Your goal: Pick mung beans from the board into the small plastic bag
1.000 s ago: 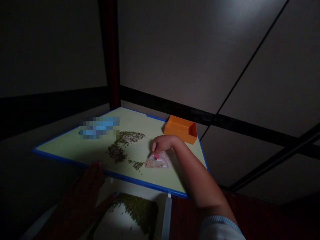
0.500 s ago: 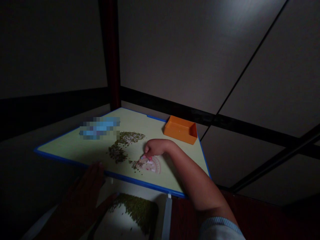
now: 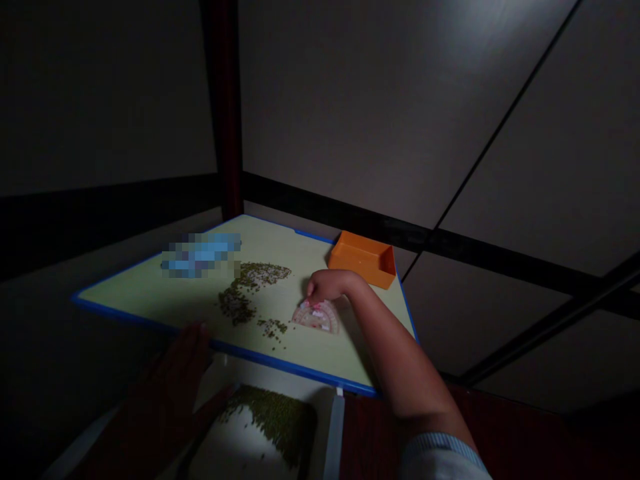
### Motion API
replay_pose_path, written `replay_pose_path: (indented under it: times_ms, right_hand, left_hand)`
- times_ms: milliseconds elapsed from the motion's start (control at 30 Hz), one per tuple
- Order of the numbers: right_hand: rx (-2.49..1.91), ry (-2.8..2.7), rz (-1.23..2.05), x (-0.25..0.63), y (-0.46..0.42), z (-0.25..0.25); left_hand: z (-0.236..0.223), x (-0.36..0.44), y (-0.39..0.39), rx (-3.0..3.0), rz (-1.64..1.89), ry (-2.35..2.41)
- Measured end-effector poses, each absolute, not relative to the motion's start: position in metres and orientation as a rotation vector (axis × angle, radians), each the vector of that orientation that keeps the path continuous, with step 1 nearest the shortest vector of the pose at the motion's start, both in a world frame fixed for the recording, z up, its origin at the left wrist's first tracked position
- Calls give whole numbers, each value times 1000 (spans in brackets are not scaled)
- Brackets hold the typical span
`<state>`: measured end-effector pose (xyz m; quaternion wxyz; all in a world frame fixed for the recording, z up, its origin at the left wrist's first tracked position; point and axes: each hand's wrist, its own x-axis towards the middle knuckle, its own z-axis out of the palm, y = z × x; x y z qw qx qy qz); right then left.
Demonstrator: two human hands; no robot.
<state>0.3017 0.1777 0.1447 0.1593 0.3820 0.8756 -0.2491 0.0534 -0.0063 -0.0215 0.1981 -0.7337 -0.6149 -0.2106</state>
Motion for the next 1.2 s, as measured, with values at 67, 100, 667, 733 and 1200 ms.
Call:
replay_pose_path:
  times_ms: [67,100,667,733,1200]
  right_hand:
    - [1106,2498,-690,303,178,145]
    - [1102,2491,-689,303,179,144]
    - [1133,2505,-588,309,181,151]
    - [1144,2490,-628,309,181,152]
    - [1103,2461,-930,296,175,140]
  left_hand:
    - [-21,54,-6,-2031,-614,-1707]
    - [-21,54,-6,-2020,-628,-1701]
    - [-20,56,-7,-2039,-592,-1728]
    - [-20,56,-7,-2032,-591,-1708]
    - [-17,55,-8,-2045,-585,-1696]
